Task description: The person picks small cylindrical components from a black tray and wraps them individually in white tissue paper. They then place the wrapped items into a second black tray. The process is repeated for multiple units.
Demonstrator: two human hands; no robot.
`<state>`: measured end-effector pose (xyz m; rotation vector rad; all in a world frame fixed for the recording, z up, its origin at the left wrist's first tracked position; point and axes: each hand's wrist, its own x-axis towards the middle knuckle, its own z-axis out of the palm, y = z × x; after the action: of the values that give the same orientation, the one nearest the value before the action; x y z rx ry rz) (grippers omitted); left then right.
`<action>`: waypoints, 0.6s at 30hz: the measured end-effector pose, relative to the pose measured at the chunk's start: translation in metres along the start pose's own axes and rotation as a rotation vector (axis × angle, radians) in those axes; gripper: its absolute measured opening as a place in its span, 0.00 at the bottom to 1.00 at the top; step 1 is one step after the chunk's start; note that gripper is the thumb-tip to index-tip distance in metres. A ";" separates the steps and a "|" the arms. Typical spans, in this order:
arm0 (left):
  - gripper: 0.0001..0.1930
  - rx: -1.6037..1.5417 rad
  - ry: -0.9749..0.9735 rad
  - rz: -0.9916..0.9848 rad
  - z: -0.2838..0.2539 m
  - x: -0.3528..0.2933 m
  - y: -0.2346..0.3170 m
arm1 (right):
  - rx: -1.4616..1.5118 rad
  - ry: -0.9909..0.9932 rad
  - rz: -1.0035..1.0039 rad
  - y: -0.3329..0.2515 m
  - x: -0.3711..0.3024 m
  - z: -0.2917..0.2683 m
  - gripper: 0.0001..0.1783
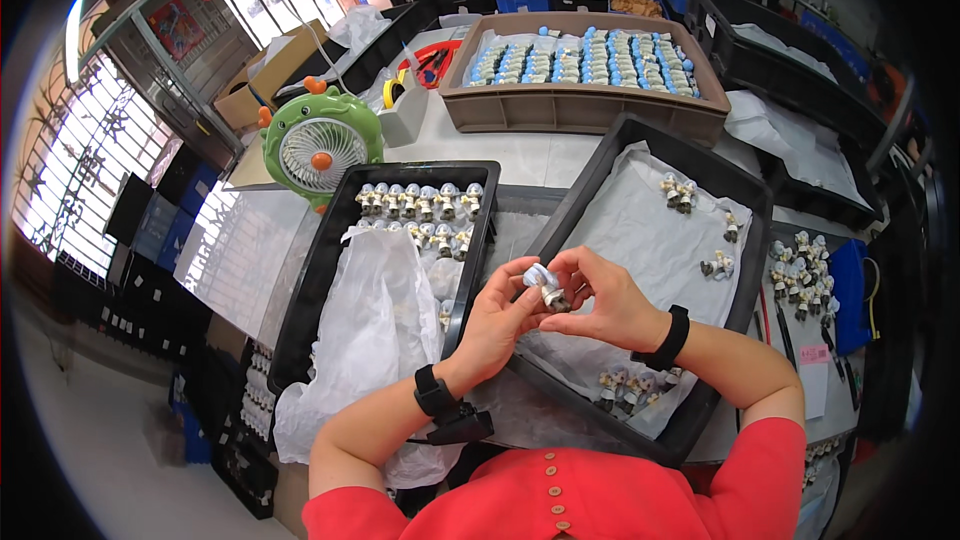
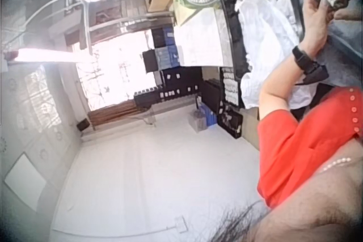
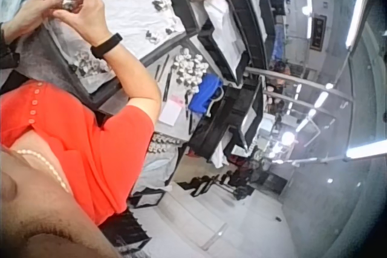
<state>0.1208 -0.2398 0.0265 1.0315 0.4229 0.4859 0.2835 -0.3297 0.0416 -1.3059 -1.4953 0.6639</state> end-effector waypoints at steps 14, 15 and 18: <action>0.24 0.226 -0.038 0.024 -0.003 -0.003 -0.001 | -0.334 0.045 -0.147 -0.019 -0.011 -0.053 0.13; 0.23 0.268 -0.059 0.010 -0.005 -0.003 -0.002 | -0.344 0.062 -0.169 -0.022 -0.015 -0.060 0.13; 0.18 0.358 -0.201 0.000 -0.003 0.000 -0.007 | -0.463 0.211 -0.175 -0.044 -0.045 -0.088 0.14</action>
<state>0.1203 -0.2404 0.0193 1.4123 0.3368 0.3067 0.3432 -0.4014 0.0966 -1.5114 -1.6176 0.0584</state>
